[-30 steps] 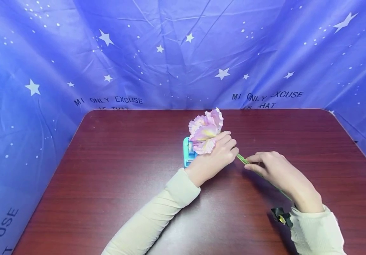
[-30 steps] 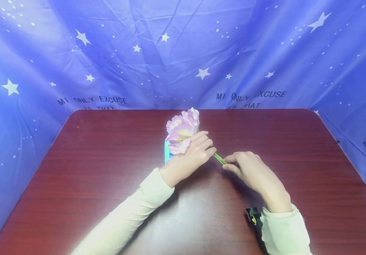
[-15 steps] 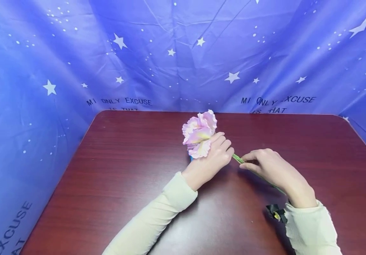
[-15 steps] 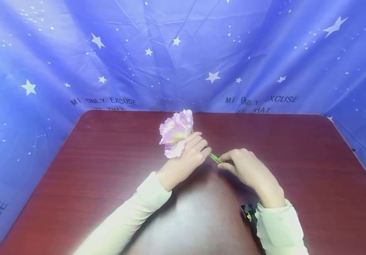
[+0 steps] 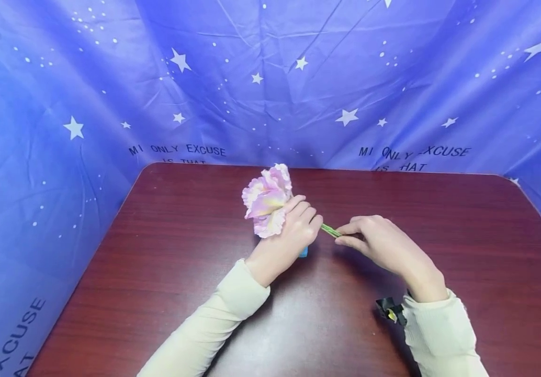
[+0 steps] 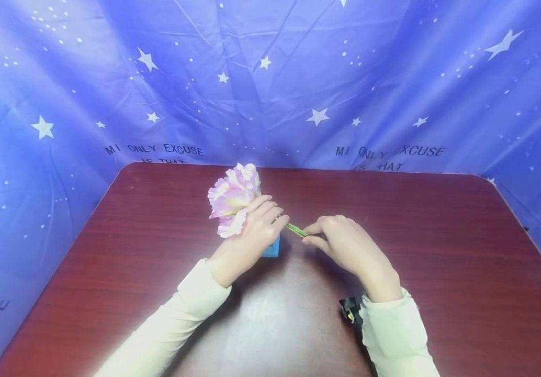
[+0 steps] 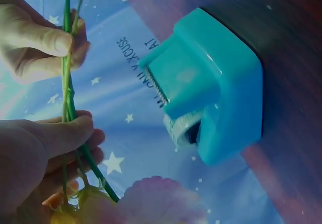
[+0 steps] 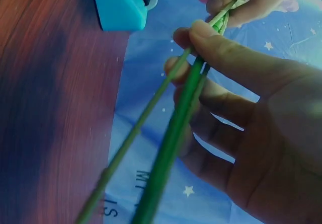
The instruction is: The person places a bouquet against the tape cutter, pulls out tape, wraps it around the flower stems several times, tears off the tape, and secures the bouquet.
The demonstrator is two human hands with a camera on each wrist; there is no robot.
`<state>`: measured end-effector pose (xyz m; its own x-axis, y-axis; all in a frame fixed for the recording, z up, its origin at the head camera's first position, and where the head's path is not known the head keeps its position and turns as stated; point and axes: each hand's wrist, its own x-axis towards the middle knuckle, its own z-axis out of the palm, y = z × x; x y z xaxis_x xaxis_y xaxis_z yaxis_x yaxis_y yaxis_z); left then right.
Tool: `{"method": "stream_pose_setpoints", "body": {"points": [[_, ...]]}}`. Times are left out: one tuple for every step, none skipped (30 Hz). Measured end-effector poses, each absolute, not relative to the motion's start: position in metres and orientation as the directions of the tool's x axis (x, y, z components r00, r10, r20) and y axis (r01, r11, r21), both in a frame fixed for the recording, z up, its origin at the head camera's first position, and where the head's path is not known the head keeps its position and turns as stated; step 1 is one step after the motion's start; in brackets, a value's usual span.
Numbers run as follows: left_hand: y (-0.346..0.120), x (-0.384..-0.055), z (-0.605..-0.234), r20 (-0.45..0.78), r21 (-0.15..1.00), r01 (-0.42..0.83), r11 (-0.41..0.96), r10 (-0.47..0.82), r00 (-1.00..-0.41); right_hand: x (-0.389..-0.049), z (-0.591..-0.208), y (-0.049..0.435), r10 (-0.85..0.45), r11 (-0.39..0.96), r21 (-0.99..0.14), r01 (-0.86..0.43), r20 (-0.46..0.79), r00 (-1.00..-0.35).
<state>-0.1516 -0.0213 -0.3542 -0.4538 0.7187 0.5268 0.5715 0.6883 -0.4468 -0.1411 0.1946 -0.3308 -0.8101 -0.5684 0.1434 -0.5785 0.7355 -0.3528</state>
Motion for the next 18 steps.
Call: {"method": "stream_pose_setpoints", "body": {"points": [[-0.024, -0.15, -0.354, 0.532, -0.442, 0.57, 0.693, 0.714, -0.456, -0.141, -0.331, 0.193, -0.575, 0.73, -0.353, -0.586, 0.147, -0.805], [-0.027, -0.148, -0.354, 0.531, -0.444, 0.566, 0.695, 0.713, -0.458, -0.14, -0.331, 0.191, -0.578, 0.725, -0.356, -0.589, 0.15, -0.802], [-0.029, -0.146, -0.354, 0.534, -0.439, 0.567, 0.697, 0.71, -0.459, -0.14, -0.332, 0.19, -0.582, 0.72, -0.358, -0.594, 0.155, -0.798], [-0.032, -0.144, -0.354, 0.536, -0.433, 0.57, 0.698, 0.708, -0.46, -0.14, -0.332, 0.188, -0.582, 0.719, -0.359, -0.595, 0.158, -0.798], [-0.035, -0.142, -0.354, 0.537, -0.432, 0.57, 0.699, 0.707, -0.46, -0.139, -0.333, 0.187, -0.583, 0.717, -0.356, -0.599, 0.164, -0.795], [-0.037, -0.14, -0.354, 0.532, -0.437, 0.569, 0.697, 0.71, -0.461, -0.139, -0.333, 0.186, -0.585, 0.713, -0.355, -0.604, 0.173, -0.792], [-0.04, -0.139, -0.354, 0.529, -0.443, 0.567, 0.694, 0.713, -0.46, -0.138, -0.333, 0.185, -0.584, 0.714, -0.35, -0.606, 0.179, -0.792], [-0.042, -0.137, -0.353, 0.524, -0.444, 0.569, 0.692, 0.716, -0.461, -0.138, -0.334, 0.185, -0.583, 0.716, -0.346, -0.607, 0.182, -0.792], [-0.044, -0.136, -0.353, 0.52, -0.443, 0.573, 0.689, 0.718, -0.462, -0.138, -0.334, 0.184, -0.585, 0.714, -0.343, -0.61, 0.186, -0.79], [-0.046, -0.135, -0.354, 0.516, -0.445, 0.575, 0.687, 0.721, -0.463, -0.137, -0.334, 0.183, -0.587, 0.713, -0.341, -0.613, 0.188, -0.787], [-0.048, -0.133, -0.354, 0.513, -0.446, 0.575, 0.686, 0.723, -0.463, -0.137, -0.334, 0.181, -0.591, 0.709, -0.342, -0.617, 0.188, -0.784], [-0.05, -0.131, -0.354, 0.508, -0.448, 0.576, 0.684, 0.725, -0.466, -0.137, -0.335, 0.18, -0.597, 0.705, -0.345, -0.62, 0.186, -0.781], [-0.052, -0.13, -0.355, 0.504, -0.451, 0.575, 0.683, 0.726, -0.468, -0.137, -0.335, 0.178, -0.602, 0.7, -0.349, -0.623, 0.18, -0.778], [-0.054, -0.128, -0.356, 0.502, -0.453, 0.571, 0.685, 0.725, -0.471, -0.137, -0.335, 0.177, -0.611, 0.691, -0.357, -0.629, 0.175, -0.772], [-0.056, -0.127, -0.357, 0.502, -0.455, 0.569, 0.686, 0.725, -0.472, -0.137, -0.336, 0.175, -0.621, 0.681, -0.368, -0.633, 0.167, -0.765], [-0.059, -0.125, -0.359, 0.502, -0.458, 0.564, 0.687, 0.723, -0.474, -0.136, -0.336, 0.173, -0.63, 0.672, -0.378, -0.637, 0.159, -0.76], [-0.061, -0.124, -0.36, 0.502, -0.46, 0.562, 0.688, 0.723, -0.474, -0.135, -0.337, 0.171, -0.639, 0.663, -0.395, -0.636, 0.146, -0.756], [-0.062, -0.122, -0.362, 0.501, -0.461, 0.561, 0.687, 0.724, -0.474, -0.134, -0.338, 0.17, -0.646, 0.654, -0.412, -0.634, 0.132, -0.752]]}}
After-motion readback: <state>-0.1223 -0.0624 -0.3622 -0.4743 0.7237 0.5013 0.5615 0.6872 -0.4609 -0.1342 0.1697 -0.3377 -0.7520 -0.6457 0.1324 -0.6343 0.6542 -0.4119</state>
